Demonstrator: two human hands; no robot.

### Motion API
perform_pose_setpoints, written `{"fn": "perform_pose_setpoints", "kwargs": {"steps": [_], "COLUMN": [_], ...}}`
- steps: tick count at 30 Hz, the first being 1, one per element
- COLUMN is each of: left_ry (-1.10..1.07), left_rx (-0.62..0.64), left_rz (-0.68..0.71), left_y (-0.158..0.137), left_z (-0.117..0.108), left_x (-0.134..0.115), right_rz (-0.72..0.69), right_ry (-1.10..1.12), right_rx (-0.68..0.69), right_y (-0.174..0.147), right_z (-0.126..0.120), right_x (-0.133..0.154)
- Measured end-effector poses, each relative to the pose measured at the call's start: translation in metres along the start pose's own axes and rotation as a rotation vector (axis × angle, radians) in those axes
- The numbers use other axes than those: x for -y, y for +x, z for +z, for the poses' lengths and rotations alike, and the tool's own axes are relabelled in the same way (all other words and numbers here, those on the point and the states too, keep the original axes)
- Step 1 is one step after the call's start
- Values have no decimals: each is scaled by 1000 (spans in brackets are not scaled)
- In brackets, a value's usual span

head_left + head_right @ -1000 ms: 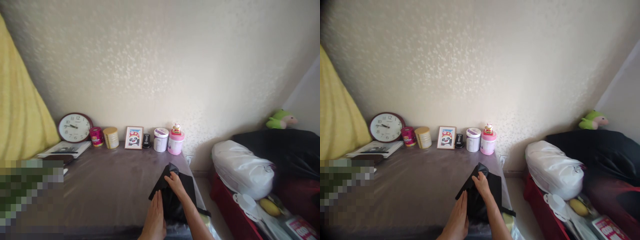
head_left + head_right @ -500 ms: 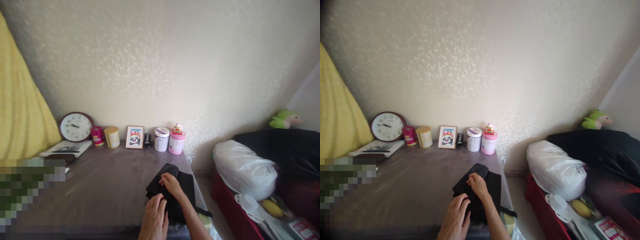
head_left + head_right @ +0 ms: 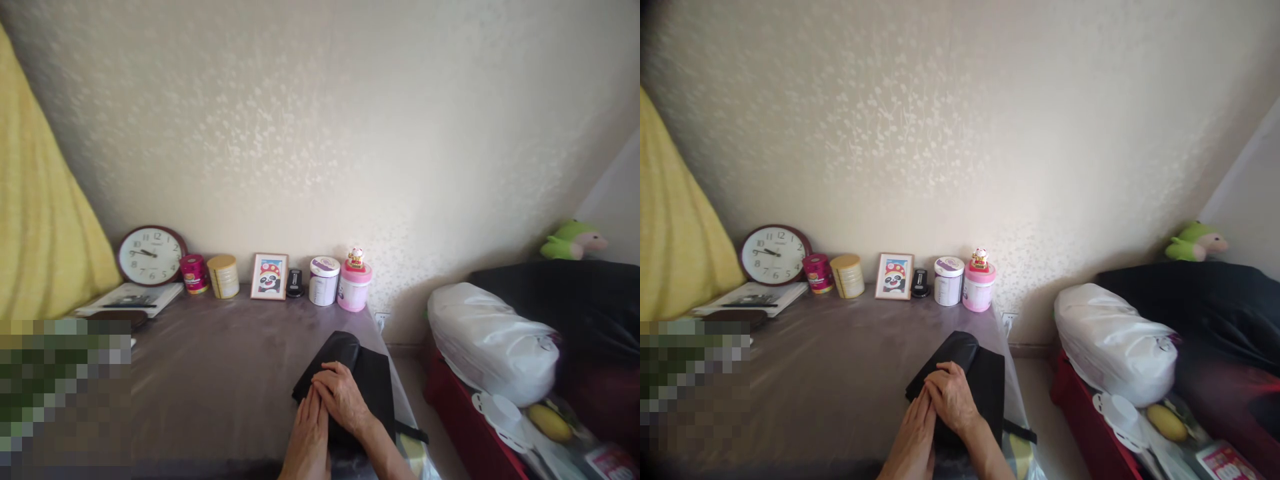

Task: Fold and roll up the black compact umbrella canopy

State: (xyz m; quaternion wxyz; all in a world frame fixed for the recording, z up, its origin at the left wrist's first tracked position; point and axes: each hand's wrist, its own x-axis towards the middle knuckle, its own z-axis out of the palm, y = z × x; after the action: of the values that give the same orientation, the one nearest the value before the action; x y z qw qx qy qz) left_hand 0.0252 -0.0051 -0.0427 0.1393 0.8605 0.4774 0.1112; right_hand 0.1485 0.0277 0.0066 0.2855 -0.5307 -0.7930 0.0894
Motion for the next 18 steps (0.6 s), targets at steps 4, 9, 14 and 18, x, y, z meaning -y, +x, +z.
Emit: {"fn": "perform_pose_setpoints", "kwargs": {"steps": [4, 9, 14, 18], "left_ry": [-33, -84, -125, -138], "left_rx": [51, 134, 156, 95], "left_rz": [-41, -86, -147, -116], "left_y": [0, 1, 1, 0], "left_z": [-8, -20, -20, -8], "left_x": [-8, -12, -13, -6], "right_rz": [-49, -10, 127, 269], "right_ry": [-62, -196, -251, -222], "right_rx": [29, 25, -20, -136], "right_y": [8, 32, 53, 62], "right_z": [4, 4, -1, -6], "right_x": [-17, -47, -67, -79]}}
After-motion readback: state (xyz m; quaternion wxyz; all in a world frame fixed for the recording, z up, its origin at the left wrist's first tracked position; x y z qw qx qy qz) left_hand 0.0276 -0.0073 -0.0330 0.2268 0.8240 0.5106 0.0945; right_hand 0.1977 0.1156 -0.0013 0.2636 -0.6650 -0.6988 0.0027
